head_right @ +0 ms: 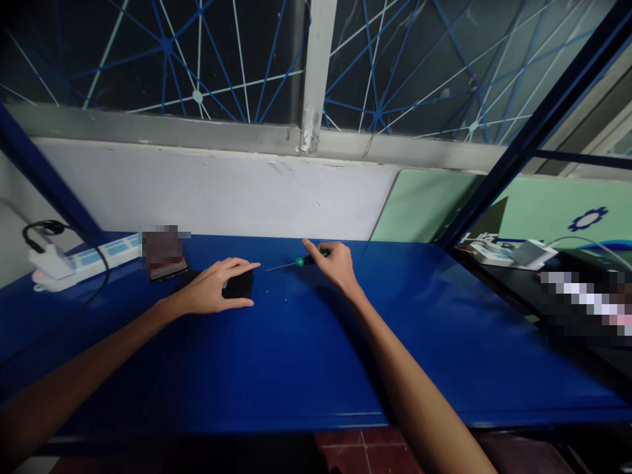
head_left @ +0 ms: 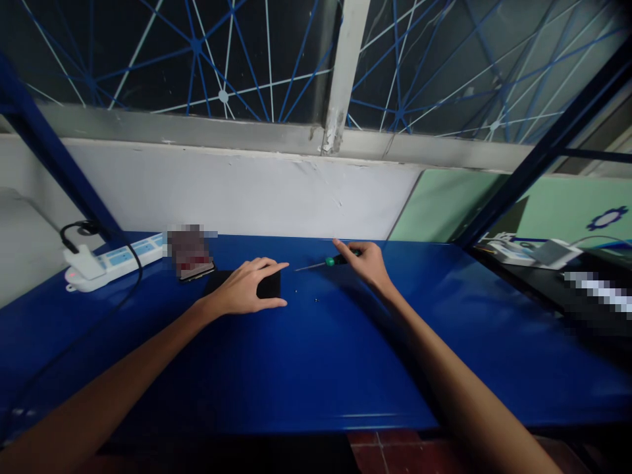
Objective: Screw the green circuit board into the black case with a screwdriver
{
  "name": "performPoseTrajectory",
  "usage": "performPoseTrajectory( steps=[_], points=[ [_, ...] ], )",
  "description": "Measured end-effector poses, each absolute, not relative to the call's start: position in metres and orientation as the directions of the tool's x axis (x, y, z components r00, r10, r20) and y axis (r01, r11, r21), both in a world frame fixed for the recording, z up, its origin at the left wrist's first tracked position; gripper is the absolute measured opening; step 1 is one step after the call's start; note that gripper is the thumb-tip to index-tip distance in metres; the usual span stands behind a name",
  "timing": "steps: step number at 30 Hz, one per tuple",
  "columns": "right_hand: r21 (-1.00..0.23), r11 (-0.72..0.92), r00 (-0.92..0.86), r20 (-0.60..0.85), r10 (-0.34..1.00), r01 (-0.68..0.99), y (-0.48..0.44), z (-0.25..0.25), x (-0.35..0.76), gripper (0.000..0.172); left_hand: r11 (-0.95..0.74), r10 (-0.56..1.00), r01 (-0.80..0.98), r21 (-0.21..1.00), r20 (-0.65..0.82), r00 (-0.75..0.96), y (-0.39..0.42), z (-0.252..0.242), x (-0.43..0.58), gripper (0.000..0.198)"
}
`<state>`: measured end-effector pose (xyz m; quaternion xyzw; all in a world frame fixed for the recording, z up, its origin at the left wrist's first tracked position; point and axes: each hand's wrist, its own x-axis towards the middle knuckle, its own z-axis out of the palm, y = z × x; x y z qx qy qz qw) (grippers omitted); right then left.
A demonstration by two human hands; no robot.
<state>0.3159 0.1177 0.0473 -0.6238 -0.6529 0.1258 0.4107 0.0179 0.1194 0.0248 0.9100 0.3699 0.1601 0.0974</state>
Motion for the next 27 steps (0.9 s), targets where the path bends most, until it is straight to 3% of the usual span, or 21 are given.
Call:
performPoseTrajectory(
  steps=[3, 6, 15, 19, 27],
  points=[
    [-0.674, 0.127, 0.199, 0.385, 0.901, 0.728, 0.117, 0.052, 0.321, 0.059, -0.773, 0.630, 0.598, 0.211, 0.363, 0.687, 0.116, 0.026, 0.021, 0.064],
    [-0.637, 0.110, 0.173, 0.365, 0.915, 0.763, 0.118, 0.050, 0.322, 0.051, -0.835, 0.530, 0.534, 0.133, 0.460, 0.713, 0.109, 0.026, 0.028, 0.048],
    [-0.568, 0.160, 0.094, 0.391, 0.916, 0.807, 0.118, 0.044, 0.311, 0.056, -0.870, 0.464, 0.487, 0.073, 0.456, 0.760, 0.097, 0.017, 0.043, 0.048],
    [-0.576, 0.188, 0.089, 0.418, 0.904, 0.796, 0.118, 0.043, 0.312, 0.058, -0.858, 0.484, 0.505, 0.088, 0.464, 0.742, 0.099, 0.016, 0.042, 0.046],
    [-0.713, 0.217, 0.127, 0.395, 0.910, 0.666, 0.122, 0.042, 0.315, 0.059, -0.826, 0.536, 0.530, 0.192, 0.558, 0.633, 0.101, 0.017, 0.042, 0.026]
  ],
)
